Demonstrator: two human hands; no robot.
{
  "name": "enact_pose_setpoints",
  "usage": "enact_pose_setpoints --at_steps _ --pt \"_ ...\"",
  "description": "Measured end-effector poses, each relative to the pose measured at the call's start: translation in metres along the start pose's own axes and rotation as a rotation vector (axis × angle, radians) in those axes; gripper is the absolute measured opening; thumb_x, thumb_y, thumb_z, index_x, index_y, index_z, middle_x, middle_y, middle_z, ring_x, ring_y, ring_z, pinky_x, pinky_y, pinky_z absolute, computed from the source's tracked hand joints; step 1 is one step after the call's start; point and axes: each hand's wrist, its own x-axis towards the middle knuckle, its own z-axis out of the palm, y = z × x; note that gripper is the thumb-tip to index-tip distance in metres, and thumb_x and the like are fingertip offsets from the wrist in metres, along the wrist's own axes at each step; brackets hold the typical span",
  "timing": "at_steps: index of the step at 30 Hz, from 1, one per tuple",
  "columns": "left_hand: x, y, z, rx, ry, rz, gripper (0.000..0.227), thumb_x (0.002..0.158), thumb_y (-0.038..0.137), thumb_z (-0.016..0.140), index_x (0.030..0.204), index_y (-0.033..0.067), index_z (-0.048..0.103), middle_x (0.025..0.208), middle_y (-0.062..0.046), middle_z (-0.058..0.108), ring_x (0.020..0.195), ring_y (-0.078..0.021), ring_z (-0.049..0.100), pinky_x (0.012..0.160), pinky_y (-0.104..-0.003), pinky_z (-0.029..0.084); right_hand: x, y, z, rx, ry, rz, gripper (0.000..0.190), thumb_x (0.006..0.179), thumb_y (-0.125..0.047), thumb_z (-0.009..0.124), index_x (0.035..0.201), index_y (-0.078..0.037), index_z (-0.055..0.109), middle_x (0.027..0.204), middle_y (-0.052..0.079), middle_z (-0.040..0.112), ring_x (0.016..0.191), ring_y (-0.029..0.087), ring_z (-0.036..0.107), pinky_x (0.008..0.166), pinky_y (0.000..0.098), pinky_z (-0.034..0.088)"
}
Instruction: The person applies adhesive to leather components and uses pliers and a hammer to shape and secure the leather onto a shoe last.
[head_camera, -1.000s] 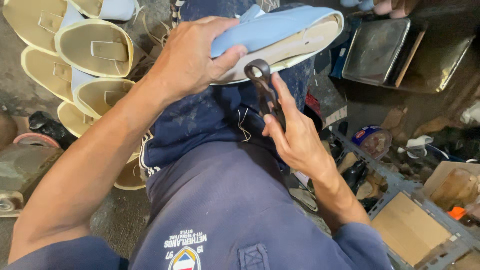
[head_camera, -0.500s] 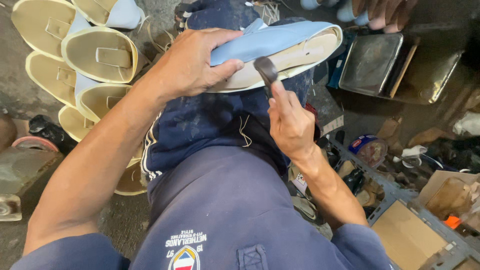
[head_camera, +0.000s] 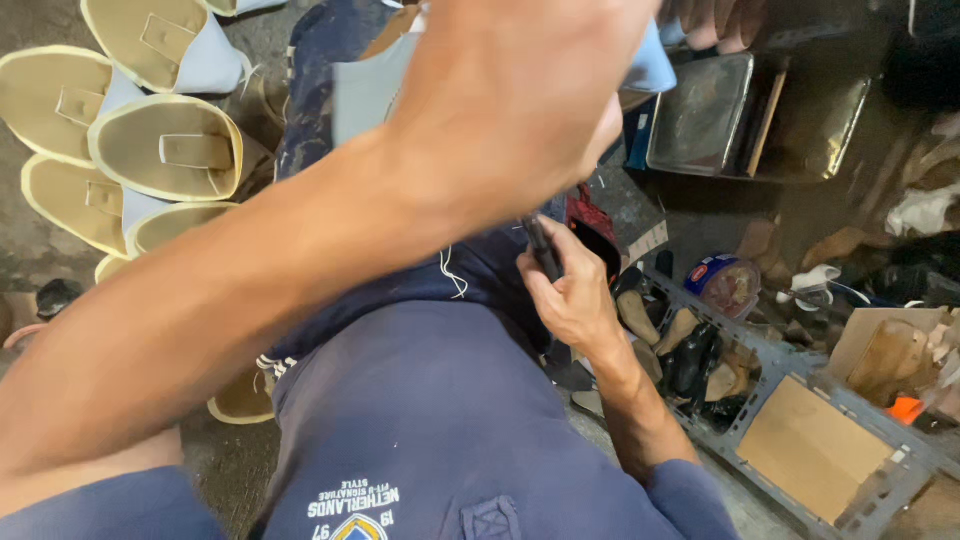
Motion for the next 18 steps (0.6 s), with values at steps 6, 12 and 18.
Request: enact_pose_setpoints --at_steps 6,12,18 --pt "-0.020 -0.058 0.097 0.073 -0.857 -0.240 0.072 0.077 0.068 0.085 0.113 0.0087 0.064 0.111 -0.022 0.072 0.099 -0.0488 0.068 0.079 -0.060 0.053 -0.012 0.013 -0.013 -0.115 -0.072 0.013 0.022 0.102 -0.025 0.053 0.113 -0.008 0.061 0.096 0.009 0.075 0.088 0.033 0.070 0.079 0.0387 0.048" --pt "-0.046 -0.078 0.051 0.032 -0.933 -0.295 0.080 0.073 0.046 0.079 0.134 0.0017 0.054 0.125 -0.027 0.065 0.116 -0.0460 0.059 0.102 -0.068 0.036 0.011 0.018 -0.029 -0.109 -0.086 0.083 0.029 0.103 -0.027 0.049 0.123 -0.009 0.059 0.092 0.009 0.075 0.090 0.036 0.068 0.082 0.0418 0.046" --pt "-0.076 -0.044 0.056 0.363 -0.577 -0.056 0.081 0.080 0.070 0.075 0.132 0.0099 0.060 0.112 -0.010 0.067 0.101 -0.0314 0.063 0.087 -0.045 0.043 0.019 0.010 -0.038 -0.104 -0.056 -0.045 0.042 0.105 -0.018 0.048 0.143 0.001 0.048 0.139 0.020 0.062 0.128 0.038 0.060 0.107 0.0419 0.043"
